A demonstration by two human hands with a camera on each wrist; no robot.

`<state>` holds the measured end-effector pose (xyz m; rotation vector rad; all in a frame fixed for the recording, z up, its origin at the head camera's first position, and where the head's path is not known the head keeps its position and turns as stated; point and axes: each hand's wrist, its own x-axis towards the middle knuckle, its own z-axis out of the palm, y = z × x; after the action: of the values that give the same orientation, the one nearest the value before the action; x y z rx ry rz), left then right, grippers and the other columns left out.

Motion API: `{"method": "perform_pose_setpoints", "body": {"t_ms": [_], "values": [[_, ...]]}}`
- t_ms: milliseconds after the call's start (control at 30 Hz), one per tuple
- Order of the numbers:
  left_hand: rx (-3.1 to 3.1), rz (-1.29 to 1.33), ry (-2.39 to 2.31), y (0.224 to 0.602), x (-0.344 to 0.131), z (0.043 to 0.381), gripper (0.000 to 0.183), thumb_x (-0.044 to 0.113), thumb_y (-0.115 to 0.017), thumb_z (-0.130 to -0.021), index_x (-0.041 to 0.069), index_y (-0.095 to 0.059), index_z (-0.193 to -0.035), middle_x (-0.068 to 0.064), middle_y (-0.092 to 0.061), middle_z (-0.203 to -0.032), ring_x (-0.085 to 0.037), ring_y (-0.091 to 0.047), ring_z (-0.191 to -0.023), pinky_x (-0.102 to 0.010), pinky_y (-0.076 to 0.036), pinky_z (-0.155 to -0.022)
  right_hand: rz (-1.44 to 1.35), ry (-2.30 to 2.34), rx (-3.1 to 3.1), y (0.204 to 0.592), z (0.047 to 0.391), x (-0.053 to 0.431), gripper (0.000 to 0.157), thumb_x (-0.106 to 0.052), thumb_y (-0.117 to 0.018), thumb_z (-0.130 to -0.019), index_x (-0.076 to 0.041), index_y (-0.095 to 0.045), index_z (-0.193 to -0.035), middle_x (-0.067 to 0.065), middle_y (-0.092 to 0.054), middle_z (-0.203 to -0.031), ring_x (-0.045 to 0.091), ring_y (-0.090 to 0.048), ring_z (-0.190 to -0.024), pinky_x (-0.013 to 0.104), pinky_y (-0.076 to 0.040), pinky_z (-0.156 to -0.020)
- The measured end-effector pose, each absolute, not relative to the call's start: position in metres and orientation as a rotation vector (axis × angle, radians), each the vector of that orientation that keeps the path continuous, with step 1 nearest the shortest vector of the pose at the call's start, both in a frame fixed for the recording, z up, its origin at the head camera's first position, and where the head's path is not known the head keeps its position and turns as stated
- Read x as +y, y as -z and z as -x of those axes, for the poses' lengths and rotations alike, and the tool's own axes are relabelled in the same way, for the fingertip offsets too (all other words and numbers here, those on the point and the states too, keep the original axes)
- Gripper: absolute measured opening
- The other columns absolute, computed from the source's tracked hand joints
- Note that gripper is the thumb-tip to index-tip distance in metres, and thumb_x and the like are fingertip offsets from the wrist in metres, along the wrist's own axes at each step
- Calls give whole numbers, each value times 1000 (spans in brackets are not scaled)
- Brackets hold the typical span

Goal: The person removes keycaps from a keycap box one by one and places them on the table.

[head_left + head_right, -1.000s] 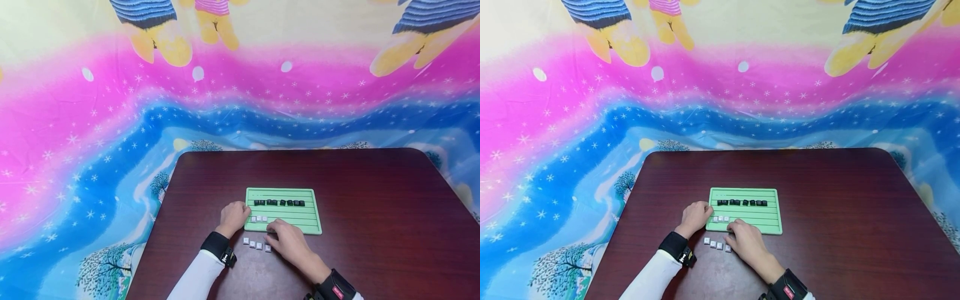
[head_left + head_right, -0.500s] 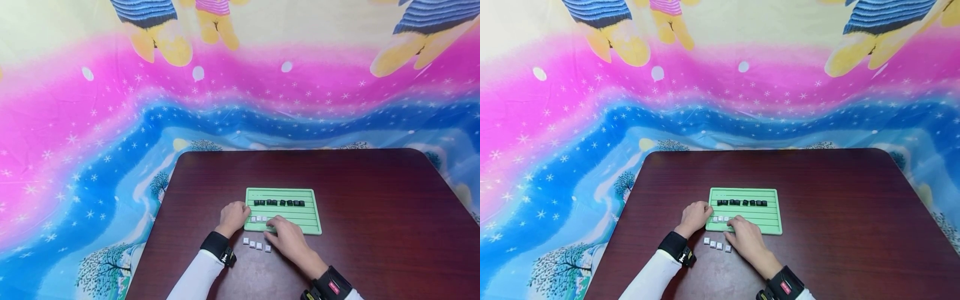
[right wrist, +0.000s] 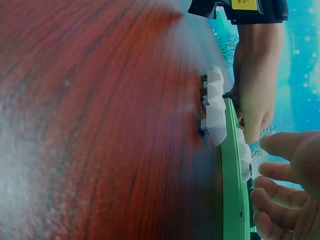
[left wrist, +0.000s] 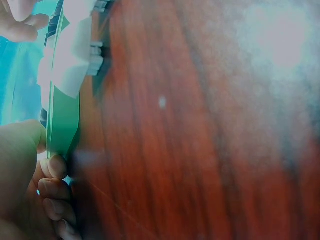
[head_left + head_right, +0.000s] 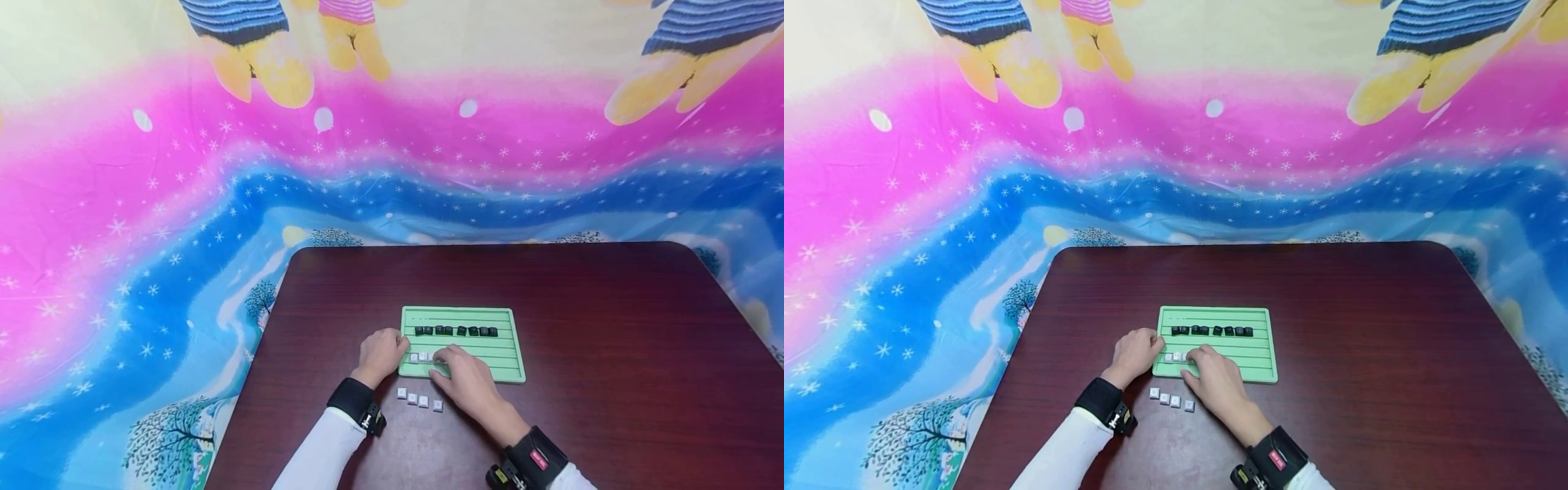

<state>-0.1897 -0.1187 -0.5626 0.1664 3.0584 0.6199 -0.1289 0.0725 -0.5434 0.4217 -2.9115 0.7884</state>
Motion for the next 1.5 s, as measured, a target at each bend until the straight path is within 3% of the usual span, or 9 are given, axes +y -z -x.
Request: {"method": "perform_pose_setpoints", "body": {"t_ms": [533, 1267, 1500], "values": [[3028, -168, -605, 564, -118, 191, 45, 29, -52, -95, 20, -32, -56, 7, -24, -54, -12, -27, -46, -28, -23, -48, -407, -774, -2919, 547, 137, 74, 35, -28, -79, -85, -13, -71, -115, 2, -69, -107, 19, -69, -84, 35, -53, -64], [3025, -165, -596, 562, -118, 191, 44, 29, -51, -94, 20, -32, -56, 7, -25, -52, -12, -27, -45, -28, -23, -48, -409, -756, -2965, 551, 146, 72, 36, -27, -80, -83, -12, -72, -115, 4, -70, -108, 22, -70, -89, 39, -55, -69], [3015, -150, -602, 563, -118, 191, 44, 29, -51, -94, 20, -33, -55, 7, -25, -53, -12, -27, -46, -27, -22, -48, -419, -741, -2968, 552, 147, 70, 34, -27, -81, -83, -13, -72, -112, 2, -68, -102, 17, -67, -82, 36, -54, -65]]}}
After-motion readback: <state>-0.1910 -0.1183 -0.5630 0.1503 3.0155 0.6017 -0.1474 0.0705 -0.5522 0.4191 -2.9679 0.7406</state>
